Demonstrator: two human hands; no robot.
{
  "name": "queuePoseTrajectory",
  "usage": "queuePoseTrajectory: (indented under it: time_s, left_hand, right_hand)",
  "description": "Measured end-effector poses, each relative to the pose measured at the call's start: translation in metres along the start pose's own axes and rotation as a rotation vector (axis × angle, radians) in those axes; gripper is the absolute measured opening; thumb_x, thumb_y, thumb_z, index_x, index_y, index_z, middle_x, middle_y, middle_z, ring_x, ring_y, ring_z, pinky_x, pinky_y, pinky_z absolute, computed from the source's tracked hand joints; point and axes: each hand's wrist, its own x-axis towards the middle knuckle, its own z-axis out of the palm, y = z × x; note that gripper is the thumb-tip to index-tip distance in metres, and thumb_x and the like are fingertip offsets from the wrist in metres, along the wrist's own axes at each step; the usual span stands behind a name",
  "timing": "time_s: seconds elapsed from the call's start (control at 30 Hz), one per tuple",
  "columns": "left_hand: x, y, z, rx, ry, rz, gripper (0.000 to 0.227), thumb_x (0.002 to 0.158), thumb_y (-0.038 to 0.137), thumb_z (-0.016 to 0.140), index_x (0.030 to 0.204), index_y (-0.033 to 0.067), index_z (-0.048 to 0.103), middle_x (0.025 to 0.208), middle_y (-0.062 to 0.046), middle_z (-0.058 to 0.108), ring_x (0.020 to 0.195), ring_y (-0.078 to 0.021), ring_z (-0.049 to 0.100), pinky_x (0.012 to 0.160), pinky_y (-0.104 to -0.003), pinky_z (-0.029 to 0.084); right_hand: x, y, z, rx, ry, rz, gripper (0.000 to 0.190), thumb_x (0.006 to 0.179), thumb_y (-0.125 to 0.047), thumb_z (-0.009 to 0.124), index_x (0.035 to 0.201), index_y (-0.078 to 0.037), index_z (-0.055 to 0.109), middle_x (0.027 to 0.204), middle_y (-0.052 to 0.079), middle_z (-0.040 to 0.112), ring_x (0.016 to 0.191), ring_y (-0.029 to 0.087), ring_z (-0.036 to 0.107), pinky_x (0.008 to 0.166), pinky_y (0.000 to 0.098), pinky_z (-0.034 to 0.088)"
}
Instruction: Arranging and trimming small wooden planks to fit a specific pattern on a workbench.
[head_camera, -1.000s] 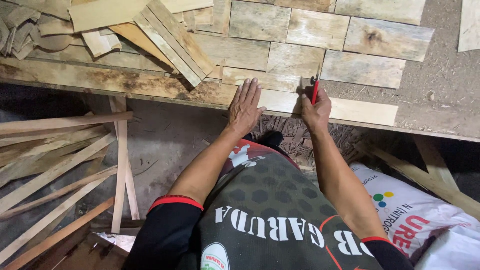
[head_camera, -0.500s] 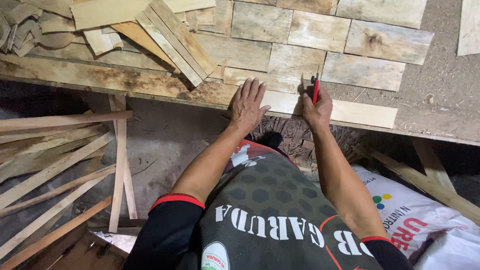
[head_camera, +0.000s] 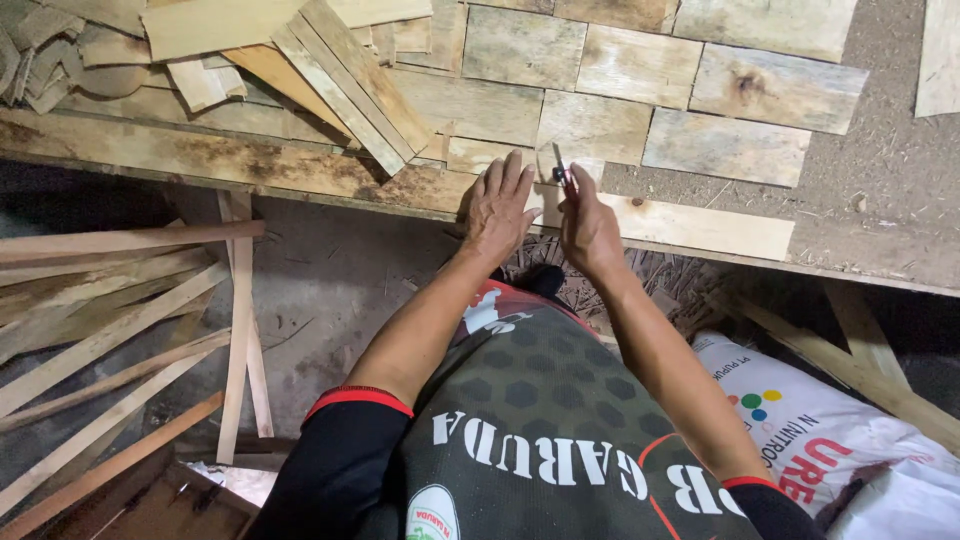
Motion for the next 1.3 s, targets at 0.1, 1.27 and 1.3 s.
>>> queuePoseTrajectory:
  time_s: [0.1,1.27,1.3]
  left_hand:
    - [0.002,-0.001,-0.005,-0.007,-0.031,0.009,0.071,0.092,0.039,0.068,0.149,0.0027,0.048,0.157,-0.02,0.036,0.137,-0.0429,0.039,0.111,-0.053,0.036]
    - [-0.106,0.19,-0.356,-1.28,0.22,0.502,0.035,0.106,0.037,0.052,0.116,0.0081,0.068,0.114,-0.011,0.074,0.1,-0.0244,0.073,0.092,-0.039,0.063]
    - [-0.104,0.188,-0.355,-1.277,0.222,0.497,0.034,0.106,0.037,0.052,0.116,0.0079,0.068,0.114,-0.011,0.074,0.099,-0.0241,0.073,0.092,-0.039,0.063]
  right_hand:
    - [-0.005,0.025,0.02,0.019,0.116,-0.218,0.05,0.106,-0.003,0.047,0.154,-0.005,0.033,0.09,0.026,0.073,0.073,0.035,0.073,0.058,0.0409,0.054]
    - [-0.168,0.173,-0.019,0.557,0.337,0.077,0.064,0.102,0.0,0.043,0.162,-0.01,0.025,0.111,0.012,0.068,0.074,0.013,0.062,0.062,0.0292,0.055]
    - [-0.169,0.167,-0.023,0.522,0.346,0.098,0.064,0.101,0.0,0.044,0.161,-0.01,0.026,0.112,0.012,0.068,0.074,0.014,0.062,0.062,0.0307,0.055]
